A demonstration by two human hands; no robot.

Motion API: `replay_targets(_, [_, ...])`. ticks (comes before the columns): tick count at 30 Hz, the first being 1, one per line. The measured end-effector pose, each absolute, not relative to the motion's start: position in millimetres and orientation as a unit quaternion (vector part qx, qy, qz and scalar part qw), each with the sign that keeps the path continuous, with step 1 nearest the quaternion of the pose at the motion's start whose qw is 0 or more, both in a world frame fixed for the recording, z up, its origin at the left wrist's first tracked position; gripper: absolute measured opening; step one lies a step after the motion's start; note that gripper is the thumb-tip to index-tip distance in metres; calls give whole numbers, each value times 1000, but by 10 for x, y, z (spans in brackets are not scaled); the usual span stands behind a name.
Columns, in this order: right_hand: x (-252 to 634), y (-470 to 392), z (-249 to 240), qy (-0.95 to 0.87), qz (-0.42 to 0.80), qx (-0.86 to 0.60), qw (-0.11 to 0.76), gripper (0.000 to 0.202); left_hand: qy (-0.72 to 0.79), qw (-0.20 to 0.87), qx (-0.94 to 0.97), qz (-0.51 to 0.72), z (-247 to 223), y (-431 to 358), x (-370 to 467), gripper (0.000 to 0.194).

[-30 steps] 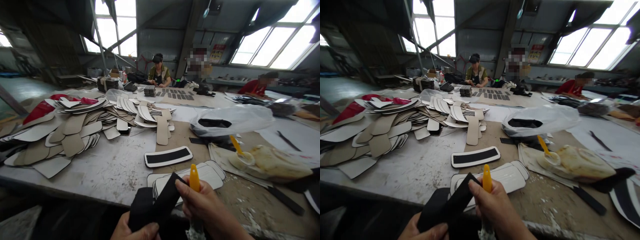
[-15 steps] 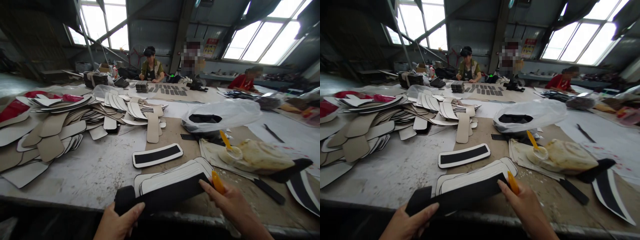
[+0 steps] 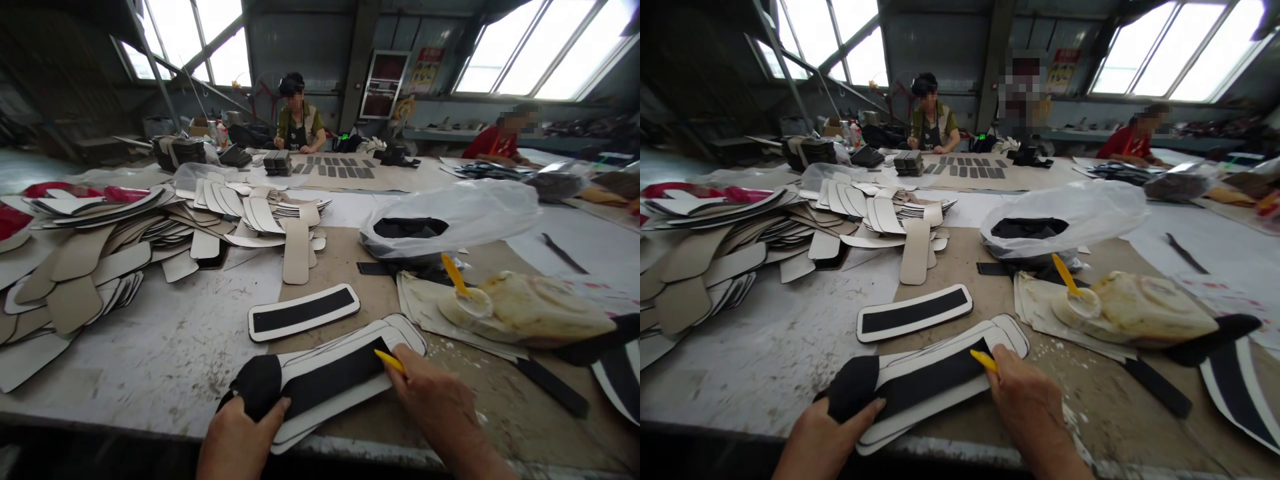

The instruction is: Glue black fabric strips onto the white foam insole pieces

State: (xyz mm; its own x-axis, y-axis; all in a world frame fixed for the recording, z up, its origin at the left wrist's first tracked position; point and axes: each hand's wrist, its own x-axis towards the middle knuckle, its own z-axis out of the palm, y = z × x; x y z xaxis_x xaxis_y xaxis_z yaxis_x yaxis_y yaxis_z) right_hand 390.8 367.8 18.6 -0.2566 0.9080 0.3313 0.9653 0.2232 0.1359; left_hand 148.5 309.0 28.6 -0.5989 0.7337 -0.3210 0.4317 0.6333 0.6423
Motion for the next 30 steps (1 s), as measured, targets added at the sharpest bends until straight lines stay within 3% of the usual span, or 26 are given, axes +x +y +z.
replay_targets(7, [3909,3692,192,-768,-144,-617,92,30,868,294,271,296,371,3061,1496,36])
replay_targets(16, [3955,3711,133,-769,-130,-619,96,37,726,462,162,483,224,3026,1493,51])
replay_targets(21, [3988,3726,65,-771,-124,-615,110,42,720,474,166,479,220,3035,1507,53])
replay_targets(30, [4061,3780,-17,-788,-94,-594,132,31,772,431,211,416,203,3046,1489,47])
